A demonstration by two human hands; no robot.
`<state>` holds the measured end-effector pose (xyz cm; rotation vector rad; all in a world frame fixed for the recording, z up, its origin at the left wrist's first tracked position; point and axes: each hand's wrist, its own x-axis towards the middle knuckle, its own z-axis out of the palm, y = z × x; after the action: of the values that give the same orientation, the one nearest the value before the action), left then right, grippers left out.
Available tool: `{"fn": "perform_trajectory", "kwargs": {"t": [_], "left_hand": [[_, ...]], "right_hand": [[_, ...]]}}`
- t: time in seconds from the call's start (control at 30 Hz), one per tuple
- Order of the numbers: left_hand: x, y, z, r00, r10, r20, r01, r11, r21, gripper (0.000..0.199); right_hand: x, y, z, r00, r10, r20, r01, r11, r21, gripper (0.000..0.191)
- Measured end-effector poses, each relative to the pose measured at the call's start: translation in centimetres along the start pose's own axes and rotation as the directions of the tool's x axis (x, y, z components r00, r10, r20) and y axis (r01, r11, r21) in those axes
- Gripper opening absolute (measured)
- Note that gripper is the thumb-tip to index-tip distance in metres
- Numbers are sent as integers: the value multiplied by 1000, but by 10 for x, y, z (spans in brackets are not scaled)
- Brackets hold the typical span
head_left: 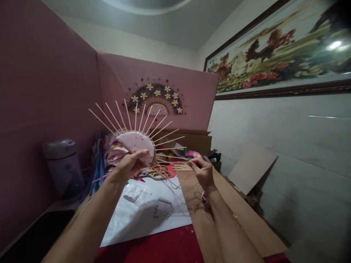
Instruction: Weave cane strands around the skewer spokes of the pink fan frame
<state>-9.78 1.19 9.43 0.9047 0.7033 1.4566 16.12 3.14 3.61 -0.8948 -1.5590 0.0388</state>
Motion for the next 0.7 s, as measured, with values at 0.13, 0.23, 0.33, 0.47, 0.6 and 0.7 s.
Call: {"fn": "perform_trajectory", "kwargs": {"t": [0.13,0.23,0.33,0.47,0.6,0.7], "left_hand": [[-2,9,-3,986,164,-36,-156,973,171,31],[-7,22,0,979,203,-20,-195,961,197,30],[-14,29,5,985,156,-73,-146,981,128,27],[-26,19,9,996,2,-87,-11,995,-98,18],[-39,-5,19,980,-198,22,198,960,-196,16],[-47,-22,29,953,-293,80,304,918,-254,15]], "right_hand": [[1,12,-3,995,4,104,-1,1000,-26,18],[-3,16,0,993,38,115,-32,998,-56,17],[-5,17,7,992,108,64,-107,994,-24,19],[-6,13,20,977,187,105,-189,982,9,19],[-30,-8,14,962,222,159,-234,971,59,23],[-72,-32,-9,955,229,190,-259,954,152,25]]}}
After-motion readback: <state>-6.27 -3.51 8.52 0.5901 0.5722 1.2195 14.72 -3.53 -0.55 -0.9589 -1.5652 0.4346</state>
